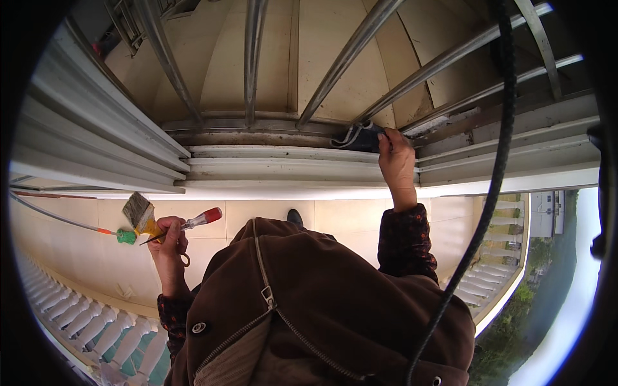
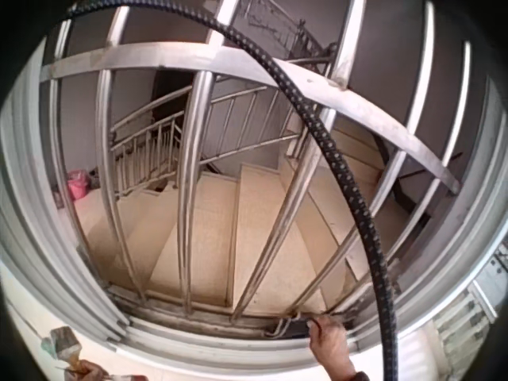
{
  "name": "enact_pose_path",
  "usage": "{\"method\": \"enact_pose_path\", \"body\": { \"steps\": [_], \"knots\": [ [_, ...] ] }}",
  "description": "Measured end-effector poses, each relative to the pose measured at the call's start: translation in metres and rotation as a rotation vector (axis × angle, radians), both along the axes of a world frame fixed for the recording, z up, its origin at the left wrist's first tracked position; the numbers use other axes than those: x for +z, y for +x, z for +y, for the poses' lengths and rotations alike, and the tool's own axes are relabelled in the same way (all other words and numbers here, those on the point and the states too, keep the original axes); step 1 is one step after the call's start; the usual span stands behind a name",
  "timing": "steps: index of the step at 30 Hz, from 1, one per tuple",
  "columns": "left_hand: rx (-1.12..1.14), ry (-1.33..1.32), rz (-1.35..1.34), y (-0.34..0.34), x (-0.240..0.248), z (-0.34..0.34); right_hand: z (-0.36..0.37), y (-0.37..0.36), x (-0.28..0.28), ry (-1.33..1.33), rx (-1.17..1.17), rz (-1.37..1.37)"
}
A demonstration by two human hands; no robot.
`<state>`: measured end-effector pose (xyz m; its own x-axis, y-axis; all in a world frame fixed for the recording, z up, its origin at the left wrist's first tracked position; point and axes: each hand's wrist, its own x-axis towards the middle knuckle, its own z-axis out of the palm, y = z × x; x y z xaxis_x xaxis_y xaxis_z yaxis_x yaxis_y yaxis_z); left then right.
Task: The person cleans a window frame on a balcony using a cloth and a brush. They wipe the frame and brush the edges, then briefly handle a smartphone before resuming cleaning.
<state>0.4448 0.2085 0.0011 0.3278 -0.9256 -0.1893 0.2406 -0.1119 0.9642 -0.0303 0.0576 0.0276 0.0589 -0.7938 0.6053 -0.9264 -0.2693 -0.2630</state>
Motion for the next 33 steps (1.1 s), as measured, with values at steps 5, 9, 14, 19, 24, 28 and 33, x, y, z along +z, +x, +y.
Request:
{"method": "enact_pose_path", "body": {
  "steps": [5,9,14,19,24,28,33],
  "knots": [
    [0.005,0.021,0.006,0.0,-0.001,-0.002,0.005,0.008,-0.002,0.36,-0.387,0.39],
    [0.018,0.038,0.016,0.007,-0.011,0.002,-0.012,0.045,-0.017,0.363,-0.281,0.526],
    [0.075,0.096,0.035,0.01,-0.022,0.004,-0.026,0.069,-0.012,0.427,-0.092,0.493],
    [0.064,0.086,0.051,0.006,-0.017,0.005,-0.043,0.14,-0.022,0.265,0.209,0.134],
    [0.09,0.062,0.063,0.001,-0.011,0.007,-0.078,0.197,-0.031,0.519,0.811,-2.071],
    [0.185,0.082,0.03,0.0,-0.022,0.007,-0.064,0.148,-0.013,0.352,0.862,-1.734],
    [0.224,0.057,0.035,0.005,-0.036,0.01,-0.017,0.063,0.022,0.248,0.643,-1.555]
  ]
}}
